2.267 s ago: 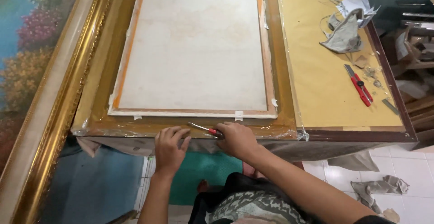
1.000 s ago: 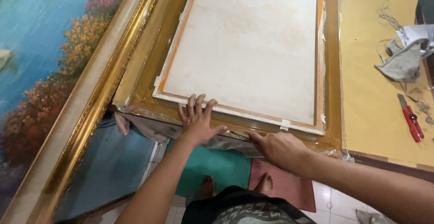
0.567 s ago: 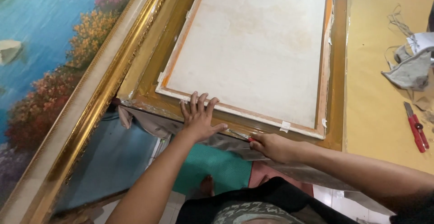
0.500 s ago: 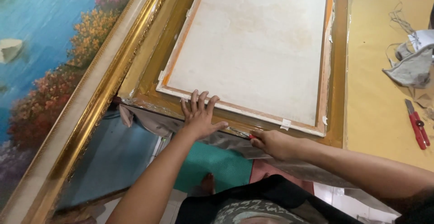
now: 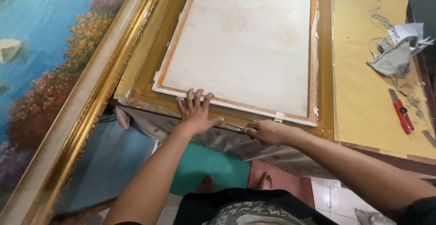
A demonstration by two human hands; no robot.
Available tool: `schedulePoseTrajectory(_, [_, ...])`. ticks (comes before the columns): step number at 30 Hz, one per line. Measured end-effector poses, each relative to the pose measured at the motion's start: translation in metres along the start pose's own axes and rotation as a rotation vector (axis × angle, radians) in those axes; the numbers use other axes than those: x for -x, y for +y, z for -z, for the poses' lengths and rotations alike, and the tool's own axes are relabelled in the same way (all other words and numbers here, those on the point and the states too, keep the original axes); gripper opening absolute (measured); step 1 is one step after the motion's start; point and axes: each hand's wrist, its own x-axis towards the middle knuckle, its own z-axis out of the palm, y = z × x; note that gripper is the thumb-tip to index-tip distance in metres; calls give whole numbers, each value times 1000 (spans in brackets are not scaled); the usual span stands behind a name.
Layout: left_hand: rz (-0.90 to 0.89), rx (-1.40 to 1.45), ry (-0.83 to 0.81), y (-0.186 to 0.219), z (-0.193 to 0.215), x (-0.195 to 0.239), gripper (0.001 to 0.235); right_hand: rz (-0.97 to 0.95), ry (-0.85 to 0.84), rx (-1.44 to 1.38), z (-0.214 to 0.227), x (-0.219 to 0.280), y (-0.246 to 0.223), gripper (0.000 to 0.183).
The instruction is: Trimming excess plastic wrap from a framed canvas using a utility knife and then wiping the frame clean with a cloth.
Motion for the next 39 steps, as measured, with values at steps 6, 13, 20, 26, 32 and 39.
schedulePoseTrajectory(6, [-17, 27, 35, -2, -5, -2, 67, -177, -197, -891, -12, 22, -1, 37])
schedulePoseTrajectory(13, [-43, 88, 150, -8, -8, 2, 83, 87, 626, -1026, 3, 3, 18, 33])
schedulePoseTrajectory(20, [-541, -284, 574, -11, -40, -11, 27, 34, 1063, -194, -30, -57, 57, 23])
schedulePoseTrajectory(26, [-757, -457, 413, -7, -39, -33, 14, 118, 1229, -366, -32, -55, 61, 16])
schedulePoseTrajectory(32, [-544, -172, 270, 3, -34, -29, 16, 113, 1267, -418, -35, -47, 50, 15])
schedulePoseTrajectory(39, [-385, 2, 333, 20, -21, 2, 10, 111, 1311, -427, -41, -50, 53, 14])
